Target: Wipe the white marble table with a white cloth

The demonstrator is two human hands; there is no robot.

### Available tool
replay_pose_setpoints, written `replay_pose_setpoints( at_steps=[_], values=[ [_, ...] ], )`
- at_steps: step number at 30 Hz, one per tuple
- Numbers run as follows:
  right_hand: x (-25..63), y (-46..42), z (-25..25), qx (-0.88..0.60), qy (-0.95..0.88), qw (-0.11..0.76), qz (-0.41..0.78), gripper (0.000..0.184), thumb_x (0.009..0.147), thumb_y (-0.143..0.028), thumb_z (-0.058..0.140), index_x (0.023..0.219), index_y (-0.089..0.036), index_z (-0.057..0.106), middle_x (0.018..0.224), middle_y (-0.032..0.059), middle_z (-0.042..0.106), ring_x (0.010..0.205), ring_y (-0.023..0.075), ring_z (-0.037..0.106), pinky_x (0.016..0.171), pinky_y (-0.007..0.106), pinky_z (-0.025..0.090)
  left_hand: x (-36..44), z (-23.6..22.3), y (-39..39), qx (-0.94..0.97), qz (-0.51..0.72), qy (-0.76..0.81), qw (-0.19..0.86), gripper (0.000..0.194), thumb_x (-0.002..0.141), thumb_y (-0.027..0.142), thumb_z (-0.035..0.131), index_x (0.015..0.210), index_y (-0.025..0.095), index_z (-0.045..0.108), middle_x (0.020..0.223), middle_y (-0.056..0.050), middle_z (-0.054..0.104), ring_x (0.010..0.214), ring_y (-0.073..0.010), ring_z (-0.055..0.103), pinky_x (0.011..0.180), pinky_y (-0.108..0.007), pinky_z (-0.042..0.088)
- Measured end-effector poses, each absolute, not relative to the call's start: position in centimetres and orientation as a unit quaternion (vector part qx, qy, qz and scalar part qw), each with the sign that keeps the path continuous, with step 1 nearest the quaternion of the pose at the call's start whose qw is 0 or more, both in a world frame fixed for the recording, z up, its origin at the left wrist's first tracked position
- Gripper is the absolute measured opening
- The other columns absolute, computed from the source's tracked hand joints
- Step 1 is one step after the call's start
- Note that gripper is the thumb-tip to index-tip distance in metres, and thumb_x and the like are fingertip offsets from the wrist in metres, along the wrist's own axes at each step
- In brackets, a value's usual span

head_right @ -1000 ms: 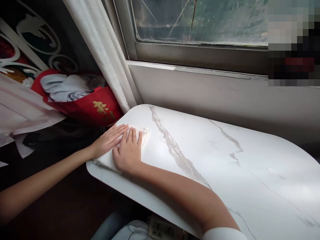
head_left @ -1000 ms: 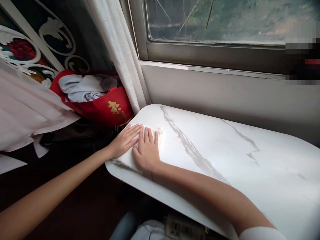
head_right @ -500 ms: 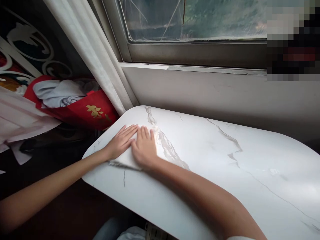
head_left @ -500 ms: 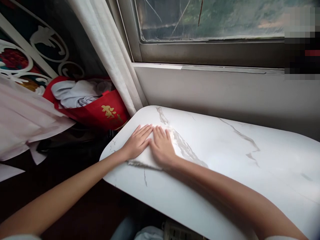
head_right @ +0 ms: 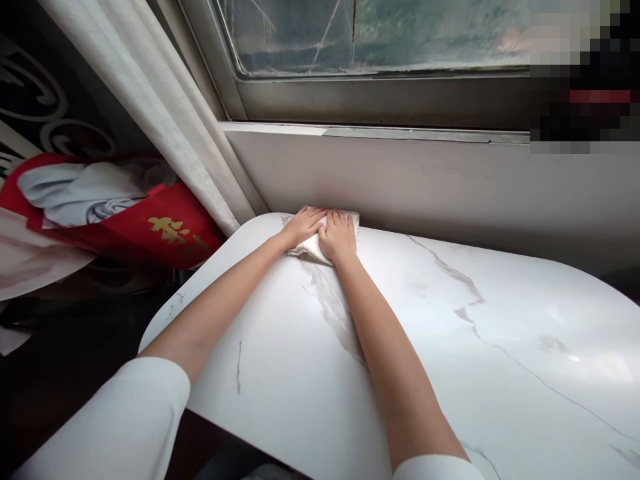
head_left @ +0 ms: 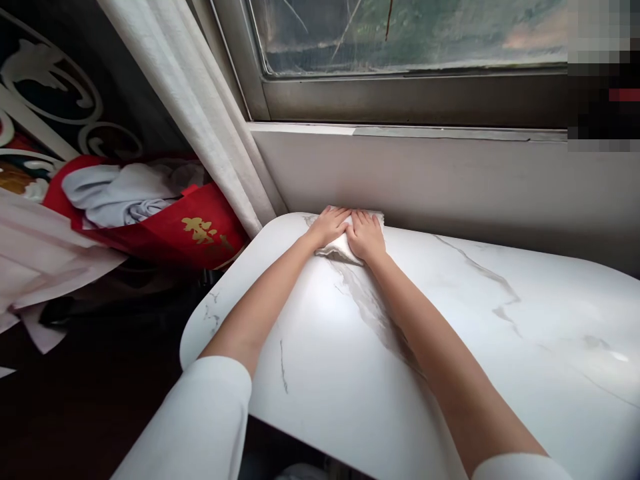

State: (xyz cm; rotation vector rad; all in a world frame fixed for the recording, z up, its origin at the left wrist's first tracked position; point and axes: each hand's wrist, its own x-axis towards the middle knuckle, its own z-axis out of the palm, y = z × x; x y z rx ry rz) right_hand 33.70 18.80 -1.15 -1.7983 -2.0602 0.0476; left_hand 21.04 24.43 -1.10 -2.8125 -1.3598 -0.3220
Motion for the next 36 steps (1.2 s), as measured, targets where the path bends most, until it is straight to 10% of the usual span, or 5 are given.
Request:
replay_pose_setpoints(
  at_steps=[25, 36],
  values=[
    [35.7, -11.6, 0.5, -0.511, -0.839, 0.161, 0.093, 0.061, 0.094, -0.028, 0.028, 0.147, -0.011, 0.001, 0.152, 0.0071, 0.007, 0.14, 0.0238, 0.003, 0.115, 0.049, 0.01, 19.7, 0.1, -8.0, -0.915, -0.121, -0.385, -0.004, 0.06, 0.091, 0.023, 0.031, 0.146, 0.008, 0.015, 0.15, -0.012, 0.021, 0.139, -0.027, 0.013, 0.114, -0.051, 0.012],
    [38.8, -4.2, -0.2, -0.582, -0.789, 0.176, 0.089, 0.055, 0.094, -0.03, 0.024, 0.146, -0.013, 0.02, 0.151, 0.0069, 0.021, 0.14, 0.0192, 0.013, 0.115, 0.046, 0.013, 23.8, -0.3, 0.4, -0.915, -0.113, -0.386, -0.024, 0.053, 0.092, 0.025, 0.027, 0.142, 0.006, 0.03, 0.147, -0.013, 0.029, 0.138, -0.0232, 0.019, 0.114, -0.048, 0.012]
  ],
)
